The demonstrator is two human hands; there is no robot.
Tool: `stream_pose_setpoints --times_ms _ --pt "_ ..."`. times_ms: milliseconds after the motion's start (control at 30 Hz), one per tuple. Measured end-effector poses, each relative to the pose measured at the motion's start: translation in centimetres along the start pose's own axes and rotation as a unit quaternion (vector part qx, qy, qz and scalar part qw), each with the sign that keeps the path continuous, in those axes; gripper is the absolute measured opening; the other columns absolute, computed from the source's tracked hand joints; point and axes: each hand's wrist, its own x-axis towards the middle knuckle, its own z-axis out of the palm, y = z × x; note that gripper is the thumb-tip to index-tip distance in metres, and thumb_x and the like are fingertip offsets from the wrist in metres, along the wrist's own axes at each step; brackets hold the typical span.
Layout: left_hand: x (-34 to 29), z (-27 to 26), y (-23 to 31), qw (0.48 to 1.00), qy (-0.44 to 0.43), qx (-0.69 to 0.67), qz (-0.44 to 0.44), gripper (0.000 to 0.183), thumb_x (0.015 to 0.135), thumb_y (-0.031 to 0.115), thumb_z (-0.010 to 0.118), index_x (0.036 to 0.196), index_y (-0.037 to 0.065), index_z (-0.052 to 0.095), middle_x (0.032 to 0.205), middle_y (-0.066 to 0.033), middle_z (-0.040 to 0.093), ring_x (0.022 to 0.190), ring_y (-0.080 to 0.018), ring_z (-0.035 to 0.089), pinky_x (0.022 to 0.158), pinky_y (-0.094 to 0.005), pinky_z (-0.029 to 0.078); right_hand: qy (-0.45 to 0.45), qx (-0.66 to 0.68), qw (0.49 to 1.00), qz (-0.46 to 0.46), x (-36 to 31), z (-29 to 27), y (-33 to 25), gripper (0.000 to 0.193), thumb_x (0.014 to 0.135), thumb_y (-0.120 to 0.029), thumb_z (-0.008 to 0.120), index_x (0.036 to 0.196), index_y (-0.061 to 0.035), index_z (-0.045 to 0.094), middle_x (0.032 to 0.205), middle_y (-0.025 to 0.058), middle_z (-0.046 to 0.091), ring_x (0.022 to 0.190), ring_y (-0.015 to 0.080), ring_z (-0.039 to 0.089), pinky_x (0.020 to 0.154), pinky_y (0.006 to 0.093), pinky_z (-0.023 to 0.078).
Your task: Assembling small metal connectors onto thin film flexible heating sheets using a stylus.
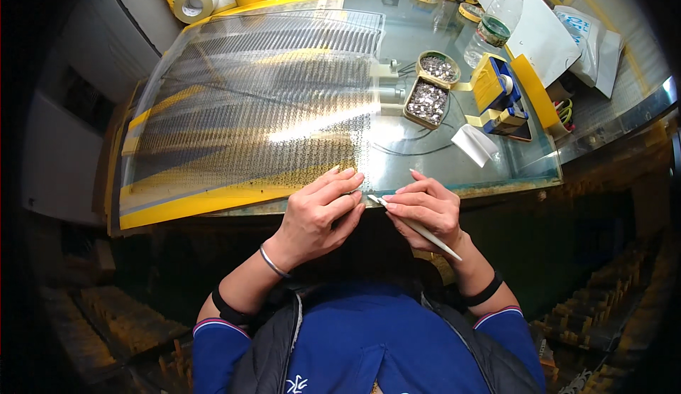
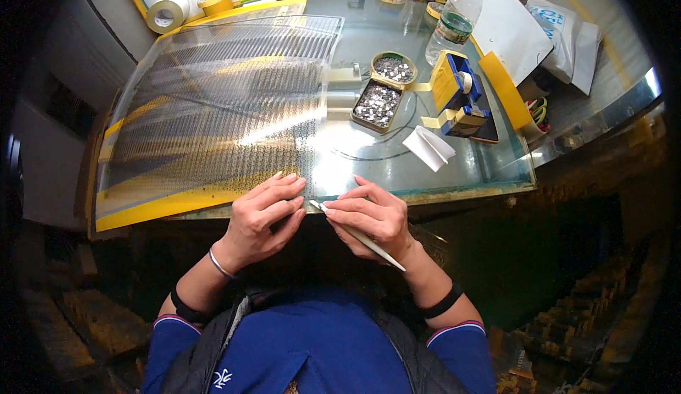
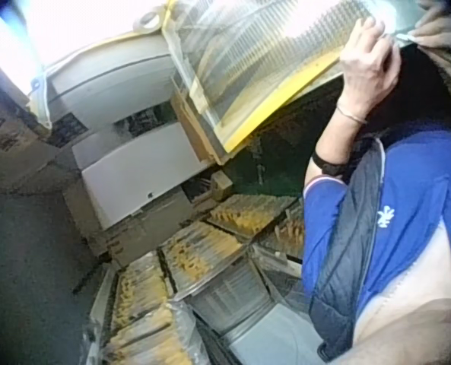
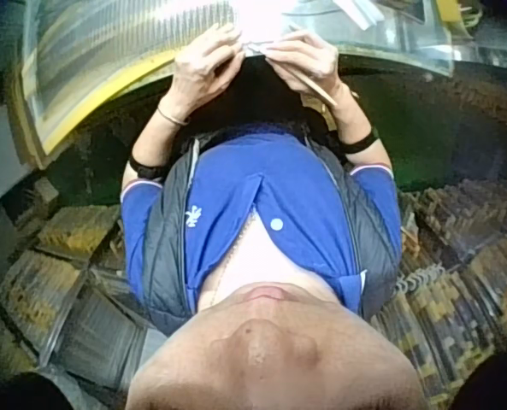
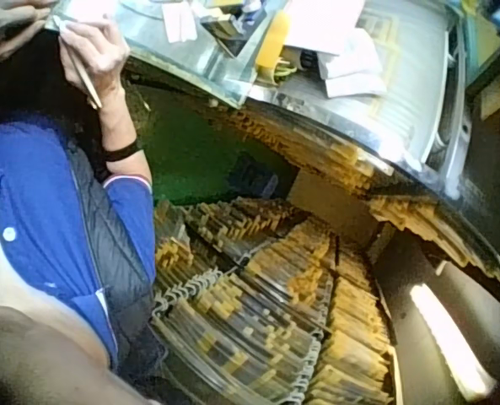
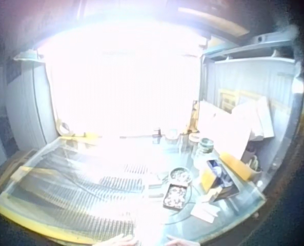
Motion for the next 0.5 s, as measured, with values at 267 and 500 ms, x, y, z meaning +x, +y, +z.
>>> stream_pose_setpoints --times_ms 267,500 --pt "0.01 0.14 0.06 1.000 0.009 -0.009 -0.003 0.010 0.079 0.004 0.072 0.087 0.001 0.068 0.109 -0.0151 0.069 0.108 -0.0319 0.065 0.100 -0.0454 0.049 0.032 -0.057 0.998 -0.002 0.36 1.02 -0.48 0.019 0.072 -0.004 0.079 0.089 -0.0105 0.072 0.088 0.0022 0.073 0.080 0.0199 0.069 0.085 0.0430 0.056" --pt "0.45 -0.02 -0.25 0.999 0.002 -0.016 -0.030 0.011 0.078 0.006 0.075 0.087 0.003 0.069 0.107 -0.0118 0.070 0.105 -0.0313 0.066 0.095 -0.0414 0.051 0.101 0.024 0.986 0.131 0.86 0.94 -0.88 0.017 0.079 -0.002 0.074 0.096 -0.0057 0.070 0.085 0.0090 0.071 0.074 0.0271 0.067 0.080 0.0390 0.056"
